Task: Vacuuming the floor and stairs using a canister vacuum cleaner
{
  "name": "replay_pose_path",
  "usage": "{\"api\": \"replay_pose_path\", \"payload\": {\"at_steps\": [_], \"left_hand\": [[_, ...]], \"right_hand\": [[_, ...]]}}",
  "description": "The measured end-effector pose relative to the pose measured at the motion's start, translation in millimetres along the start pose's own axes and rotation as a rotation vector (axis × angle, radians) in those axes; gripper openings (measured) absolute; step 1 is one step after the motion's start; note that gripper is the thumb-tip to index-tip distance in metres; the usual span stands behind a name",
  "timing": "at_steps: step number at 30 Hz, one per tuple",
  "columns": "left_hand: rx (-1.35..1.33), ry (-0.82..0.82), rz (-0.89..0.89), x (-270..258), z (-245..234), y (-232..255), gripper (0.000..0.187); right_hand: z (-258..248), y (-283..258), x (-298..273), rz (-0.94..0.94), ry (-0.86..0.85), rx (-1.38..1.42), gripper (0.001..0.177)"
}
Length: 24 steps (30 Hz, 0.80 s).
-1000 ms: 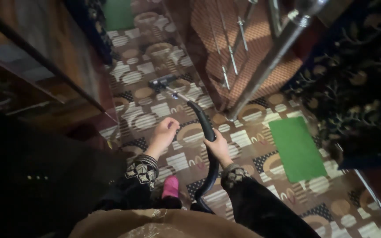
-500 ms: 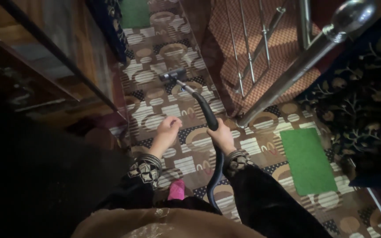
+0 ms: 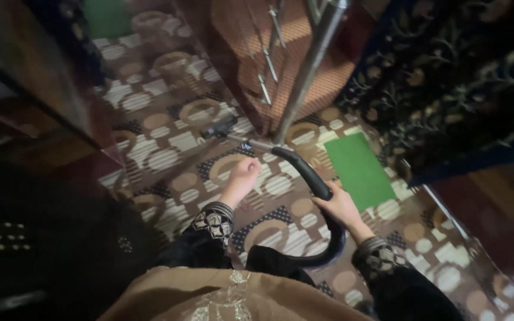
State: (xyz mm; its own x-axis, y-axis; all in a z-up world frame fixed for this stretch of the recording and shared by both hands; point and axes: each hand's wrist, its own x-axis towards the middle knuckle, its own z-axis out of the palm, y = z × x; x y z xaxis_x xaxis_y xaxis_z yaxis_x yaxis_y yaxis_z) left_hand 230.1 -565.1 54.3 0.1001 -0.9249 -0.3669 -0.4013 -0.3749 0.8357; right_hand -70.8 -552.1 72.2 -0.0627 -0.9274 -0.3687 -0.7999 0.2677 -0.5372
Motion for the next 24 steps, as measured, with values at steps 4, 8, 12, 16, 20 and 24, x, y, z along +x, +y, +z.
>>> {"api": "replay_pose_path", "payload": {"at_steps": [4, 8, 12, 16, 20, 24], "left_hand": [[-0.005, -0.066, 0.018, -6.5, 49.6, 1.7, 0.028], [0.001, -0.129, 0.002, -37.5, 52.4, 32.3, 0.029], [-0.015, -0.124, -0.003, -38.0, 49.3, 31.2, 0.027], [0.016, -0.095, -0.053, -16.6, 33.6, 16.2, 0.030], [0.007, -0.039, -0.058, 14.7, -3.4, -10.9, 0.028], [0.011, 0.004, -0.060, 47.8, -53.8, -27.4, 0.031]], "right_hand": [[-44.2, 61.9, -55.8, -0.012, -0.025, 0.055, 0.052], [-74.3, 98.3, -82.8, 0.057, -0.036, 0.124, 0.052], [-62.2, 113.4, -73.6, 0.049, -0.019, 0.213, 0.057], [-13.5, 104.6, -28.0, -0.025, 0.015, 0.099, 0.067], [42.6, 60.4, 32.6, -0.057, 0.007, 0.063, 0.064], [79.6, -14.1, 97.9, -0.079, -0.015, 0.028, 0.066]]}}
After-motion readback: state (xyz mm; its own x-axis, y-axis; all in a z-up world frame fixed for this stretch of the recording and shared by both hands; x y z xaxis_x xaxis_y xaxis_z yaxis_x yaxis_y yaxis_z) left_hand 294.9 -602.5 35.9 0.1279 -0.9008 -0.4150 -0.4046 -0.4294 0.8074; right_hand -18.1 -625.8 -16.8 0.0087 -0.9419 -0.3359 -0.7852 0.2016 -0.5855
